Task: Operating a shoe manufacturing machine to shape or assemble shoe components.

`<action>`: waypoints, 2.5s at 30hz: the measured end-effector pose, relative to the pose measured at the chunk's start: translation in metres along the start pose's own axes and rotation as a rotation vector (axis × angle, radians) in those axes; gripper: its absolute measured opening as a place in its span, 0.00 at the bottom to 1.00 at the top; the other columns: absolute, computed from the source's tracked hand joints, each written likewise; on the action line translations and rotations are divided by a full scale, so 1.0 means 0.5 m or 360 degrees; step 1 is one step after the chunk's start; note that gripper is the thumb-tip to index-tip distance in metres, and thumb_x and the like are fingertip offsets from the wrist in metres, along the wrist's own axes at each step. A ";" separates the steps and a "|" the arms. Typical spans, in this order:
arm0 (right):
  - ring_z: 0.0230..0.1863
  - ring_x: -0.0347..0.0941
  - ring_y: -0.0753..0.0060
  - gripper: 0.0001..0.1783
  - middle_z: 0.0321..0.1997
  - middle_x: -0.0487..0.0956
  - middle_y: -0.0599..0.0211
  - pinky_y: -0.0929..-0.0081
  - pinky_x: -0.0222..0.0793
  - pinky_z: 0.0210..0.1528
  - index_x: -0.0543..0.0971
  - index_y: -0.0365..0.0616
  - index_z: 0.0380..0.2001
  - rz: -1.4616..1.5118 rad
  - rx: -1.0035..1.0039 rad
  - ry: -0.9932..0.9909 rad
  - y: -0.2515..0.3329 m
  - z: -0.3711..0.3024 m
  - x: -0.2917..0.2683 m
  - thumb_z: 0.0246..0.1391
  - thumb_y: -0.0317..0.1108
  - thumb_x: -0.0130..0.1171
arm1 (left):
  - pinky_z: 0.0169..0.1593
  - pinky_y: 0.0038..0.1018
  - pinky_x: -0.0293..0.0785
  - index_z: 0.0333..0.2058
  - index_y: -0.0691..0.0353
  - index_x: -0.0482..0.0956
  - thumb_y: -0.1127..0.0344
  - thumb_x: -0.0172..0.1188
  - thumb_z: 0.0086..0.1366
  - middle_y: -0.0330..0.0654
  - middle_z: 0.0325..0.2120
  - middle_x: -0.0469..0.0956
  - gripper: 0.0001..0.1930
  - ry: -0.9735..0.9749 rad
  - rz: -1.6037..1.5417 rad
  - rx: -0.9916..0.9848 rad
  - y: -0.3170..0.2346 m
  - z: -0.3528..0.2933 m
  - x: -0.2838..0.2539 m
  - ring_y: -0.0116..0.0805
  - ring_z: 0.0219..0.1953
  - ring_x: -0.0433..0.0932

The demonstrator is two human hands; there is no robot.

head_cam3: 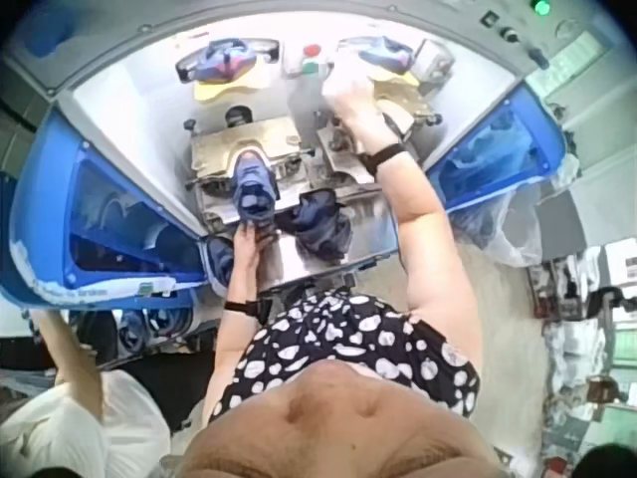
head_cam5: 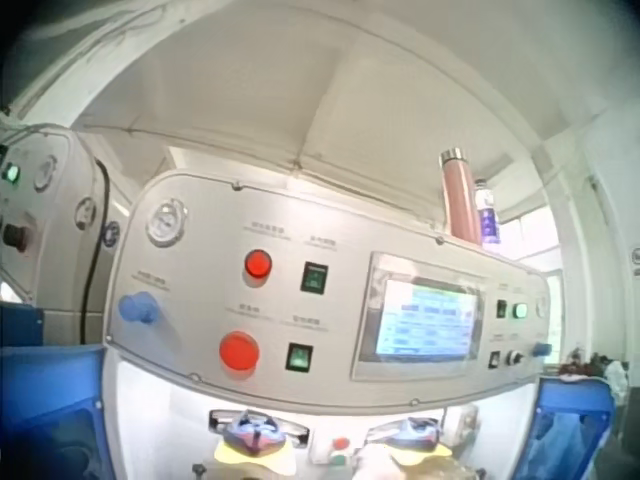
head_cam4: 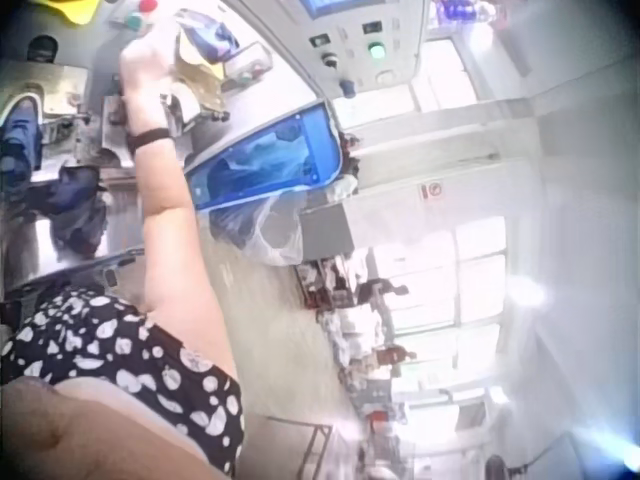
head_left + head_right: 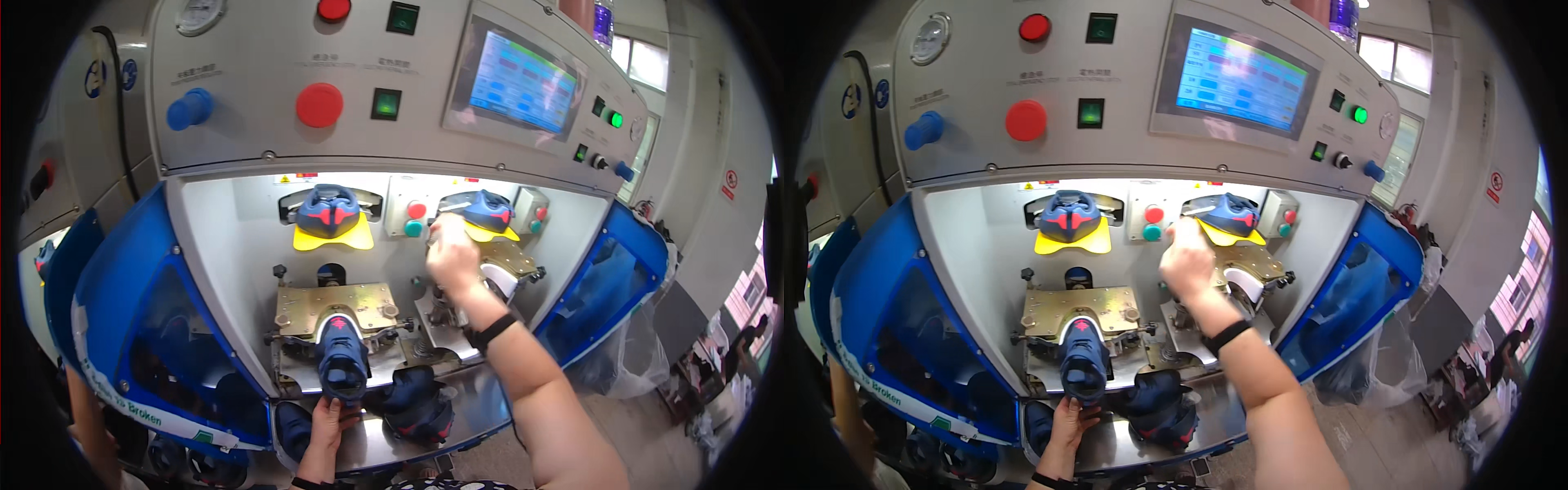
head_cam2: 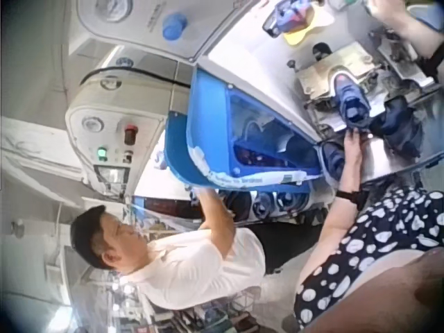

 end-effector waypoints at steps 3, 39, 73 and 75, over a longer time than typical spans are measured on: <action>0.44 0.77 0.47 0.16 0.50 0.75 0.50 0.57 0.75 0.46 0.75 0.44 0.44 -0.0462 0.0420 -0.0085 -0.178 0.078 -0.088 0.50 0.28 0.52 | 0.33 0.31 0.84 0.52 0.59 0.68 0.49 0.65 0.61 0.43 0.41 0.80 0.28 0.0014 -0.0079 0.0009 -0.003 -0.002 0.003 0.41 0.39 0.84; 0.38 0.71 0.52 0.13 0.37 0.73 0.61 0.58 0.68 0.37 0.75 0.46 0.36 0.0373 0.0235 0.0270 -0.216 -0.359 -0.340 0.52 0.40 0.63 | 0.43 0.34 0.81 0.58 0.62 0.66 0.49 0.43 0.75 0.51 0.58 0.70 0.24 0.0541 0.0060 -0.0402 0.247 -0.047 0.541 0.52 0.47 0.80; 0.46 0.73 0.53 0.23 0.45 0.74 0.58 0.60 0.71 0.47 0.77 0.42 0.42 0.0477 0.0252 0.0482 -0.312 -0.374 -0.289 0.50 0.47 0.66 | 0.44 0.38 0.81 0.48 0.61 0.73 0.44 0.53 0.70 0.46 0.38 0.80 0.24 0.0116 -0.0018 -0.0416 0.309 0.136 0.683 0.44 0.41 0.82; 0.55 0.70 0.52 0.28 0.55 0.74 0.58 0.60 0.69 0.55 0.77 0.44 0.50 0.0512 0.0074 0.0536 -0.313 -0.348 -0.259 0.49 0.49 0.66 | 0.42 0.35 0.82 0.50 0.61 0.71 0.44 0.52 0.70 0.47 0.39 0.80 0.25 0.0119 0.0007 -0.0427 0.313 0.135 0.681 0.45 0.40 0.83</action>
Point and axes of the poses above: each hand's wrist, its own z-axis towards the middle knuckle, its own x-axis out of the palm, y = z × x, the point moved 6 cm from there along z, towards the middle knuckle
